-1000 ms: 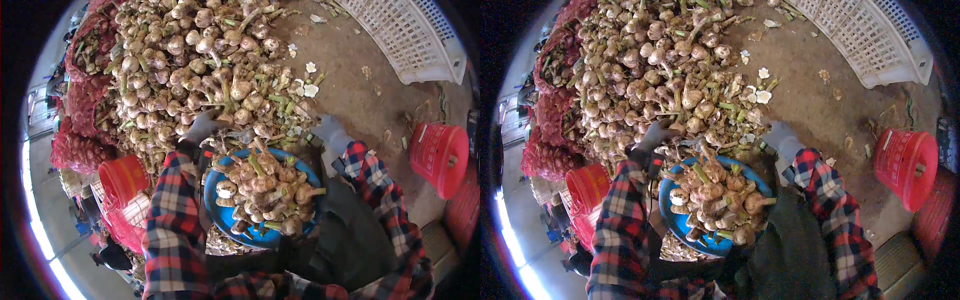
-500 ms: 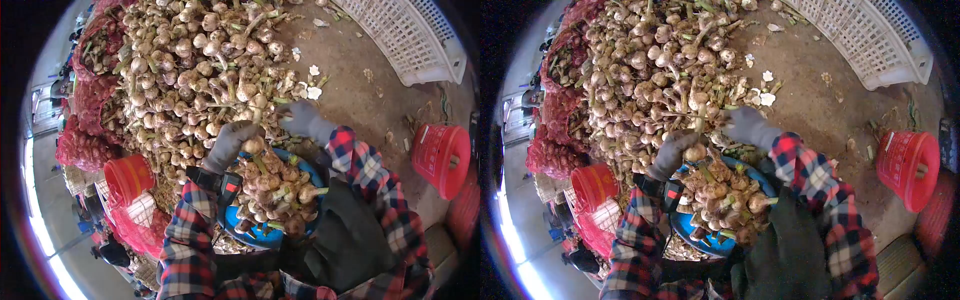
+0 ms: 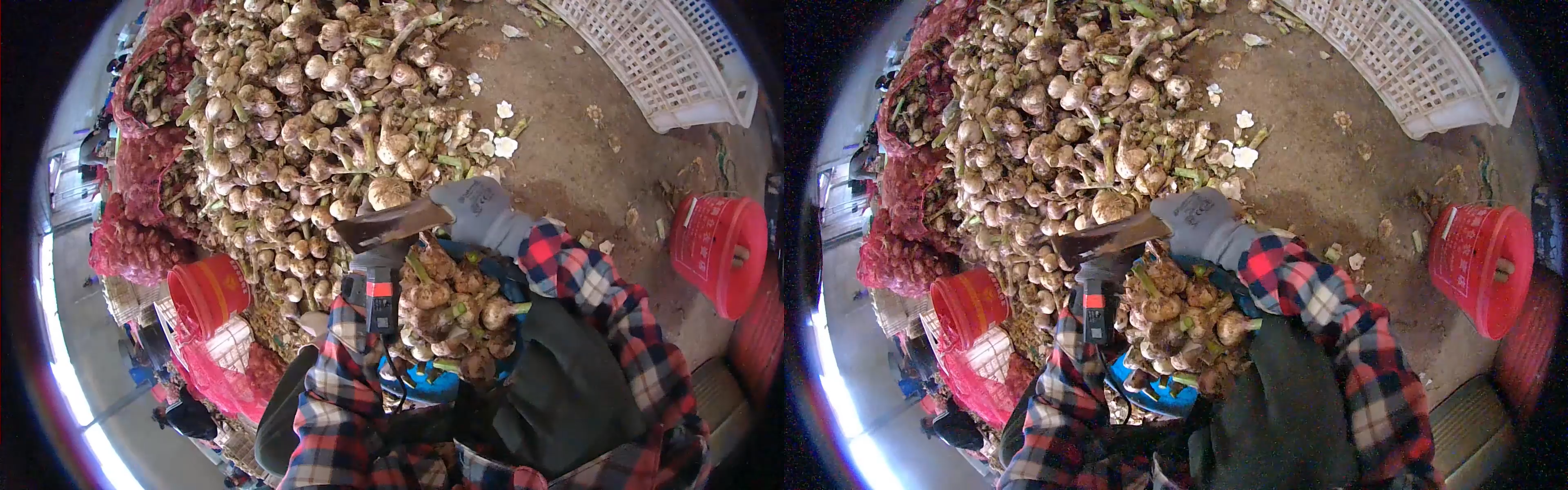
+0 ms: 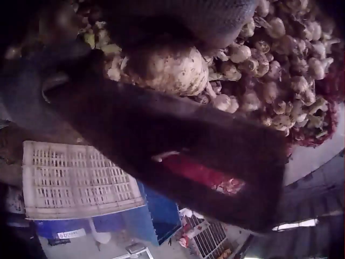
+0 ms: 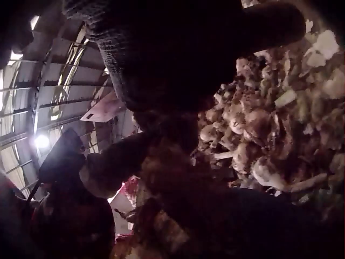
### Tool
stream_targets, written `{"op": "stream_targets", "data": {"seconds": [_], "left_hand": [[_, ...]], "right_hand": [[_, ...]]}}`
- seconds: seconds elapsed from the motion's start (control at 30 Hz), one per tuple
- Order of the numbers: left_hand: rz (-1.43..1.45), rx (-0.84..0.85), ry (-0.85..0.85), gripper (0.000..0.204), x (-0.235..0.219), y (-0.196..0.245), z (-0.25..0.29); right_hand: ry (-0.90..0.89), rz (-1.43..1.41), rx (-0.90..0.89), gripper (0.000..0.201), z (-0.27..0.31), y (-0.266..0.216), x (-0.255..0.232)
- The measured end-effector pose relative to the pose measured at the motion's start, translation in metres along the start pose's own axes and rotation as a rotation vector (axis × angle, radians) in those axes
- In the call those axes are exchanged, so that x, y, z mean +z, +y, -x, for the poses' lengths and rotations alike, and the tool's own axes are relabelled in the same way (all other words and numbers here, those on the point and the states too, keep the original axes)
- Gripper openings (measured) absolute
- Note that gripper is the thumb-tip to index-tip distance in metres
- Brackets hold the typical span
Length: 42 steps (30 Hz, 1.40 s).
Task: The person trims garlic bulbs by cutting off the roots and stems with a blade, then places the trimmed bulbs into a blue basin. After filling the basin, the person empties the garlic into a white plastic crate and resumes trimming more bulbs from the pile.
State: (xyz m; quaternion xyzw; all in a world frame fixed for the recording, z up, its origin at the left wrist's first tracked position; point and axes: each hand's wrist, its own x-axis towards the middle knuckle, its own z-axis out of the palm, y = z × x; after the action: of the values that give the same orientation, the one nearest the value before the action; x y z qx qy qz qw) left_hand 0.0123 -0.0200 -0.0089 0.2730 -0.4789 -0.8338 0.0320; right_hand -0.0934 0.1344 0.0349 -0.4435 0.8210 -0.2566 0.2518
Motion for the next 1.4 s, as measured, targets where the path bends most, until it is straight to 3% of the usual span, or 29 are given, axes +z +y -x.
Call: {"op": "stream_targets", "data": {"seconds": [0.07, 0.13, 0.3, 0.37, 0.4, 0.43, 0.47, 0.53, 0.6, 0.67, 0.7, 0.73, 0.8, 0.87, 0.93, 0.97, 1.0, 1.07, 1.1, 1.13, 1.2, 1.23, 1.3, 1.33, 1.4], "left_hand": [[-0.555, 0.111, -0.032, 0.043, -0.006, -0.001, 0.006], [-0.708, 0.131, -0.054, 0.04, -0.001, 0.004, 0.01], [-0.945, 0.125, -0.038, 0.033, 0.019, 0.01, 0.02], [-0.824, 0.143, -0.007, 0.029, 0.025, 0.008, 0.022], [-0.703, 0.171, 0.024, 0.025, 0.033, 0.012, 0.023], [-1.084, 0.475, 0.112, 0.018, 0.039, 0.018, 0.027], [-1.432, 0.719, -0.073, 0.012, 0.055, 0.046, 0.036], [-0.598, 0.353, -0.167, 0.015, 0.058, 0.057, 0.038], [-1.735, 0.611, -0.424, 0.025, 0.038, 0.066, 0.053], [-0.818, -0.455, -0.832, 0.035, 0.058, 0.1, 0.055], [-1.061, -0.438, -0.998, 0.041, 0.052, 0.105, 0.042], [-1.095, -0.447, -0.66, 0.039, 0.045, 0.106, 0.035], [-1.12, -0.353, -0.21, 0.038, 0.001, 0.085, -0.007], [-1.569, -0.212, -0.021, 0.051, -0.017, 0.066, -0.043], [-1.62, -0.262, -0.077, 0.059, -0.032, 0.034, -0.076], [-1.796, -0.458, -0.041, 0.055, -0.063, -0.004, -0.111], [-1.794, -0.454, -0.05, 0.055, -0.057, 0.0, -0.109], [-1.24, -0.668, -0.075, 0.044, -0.043, 0.018, -0.097], [-1.254, -0.5, -0.344, 0.031, -0.03, 0.041, -0.082], [-1.253, -0.501, -0.343, 0.031, -0.045, 0.04, -0.076], [-0.962, -0.132, -0.652, 0.026, -0.076, 0.036, -0.064], [-0.967, -0.131, -0.65, 0.026, -0.082, 0.033, -0.053], [-0.521, -0.107, -0.086, 0.026, -0.072, 0.032, -0.027], [-0.526, -0.104, -0.084, 0.026, -0.067, 0.036, -0.021], [-0.211, -0.344, -0.007, 0.026, -0.029, 0.063, -0.005]], "right_hand": [[-0.015, 0.024, 0.01, 0.029, -0.001, -0.006, -0.005], [-0.008, 0.034, 0.011, 0.03, -0.001, -0.005, -0.001], [-0.112, -0.016, 0.078, 0.035, -0.006, 0.012, 0.011], [0.171, -0.1, -0.046, 0.037, -0.002, 0.025, 0.025], [0.173, -0.098, -0.051, 0.037, -0.004, 0.033, 0.027], [0.075, -0.079, 0.169, 0.038, -0.007, 0.043, 0.026], [-0.028, -0.067, 0.391, 0.038, -0.008, 0.056, 0.03], [-0.191, -0.109, 0.605, 0.039, 0.009, 0.108, 0.035], [-0.109, 0.001, 0.688, 0.038, 0.029, 0.104, 0.028], [-0.104, -0.007, 0.664, 0.039, 0.033, 0.095, 0.016], [-0.12, -0.027, 0.645, 0.04, 0.036, 0.093, 0.016], [-0.134, -0.032, 0.653, 0.04, 0.04, 0.092, 0.023], [-0.083, 0.001, 0.602, 0.042, 0.036, 0.096, 0.031], [-0.125, -0.017, 0.613, 0.043, 0.028, 0.093, 0.028], [-0.192, -0.039, 0.633, 0.045, 0.027, 0.089, 0.033], [-0.209, -0.015, 0.626, 0.047, 0.025, 0.089, 0.034], [-0.222, 0.008, 0.621, 0.048, 0.025, 0.091, 0.034], [-0.17, -0.025, 0.62, 0.048, 0.031, 0.099, 0.039], [-0.125, -0.06, 0.606, 0.048, 0.035, 0.101, 0.042], [-0.127, -0.06, 0.606, 0.048, 0.036, 0.1, 0.04], [-0.152, -0.038, 0.642, 0.045, 0.037, 0.095, 0.029], [-0.149, -0.042, 0.639, 0.045, 0.035, 0.091, 0.025], [-0.22, -0.055, 0.578, 0.041, 0.024, 0.077, 0.016], [-0.217, -0.058, 0.574, 0.041, 0.017, 0.068, 0.015], [-0.174, -0.092, 0.45, 0.038, 0.002, 0.046, 0.011]]}}
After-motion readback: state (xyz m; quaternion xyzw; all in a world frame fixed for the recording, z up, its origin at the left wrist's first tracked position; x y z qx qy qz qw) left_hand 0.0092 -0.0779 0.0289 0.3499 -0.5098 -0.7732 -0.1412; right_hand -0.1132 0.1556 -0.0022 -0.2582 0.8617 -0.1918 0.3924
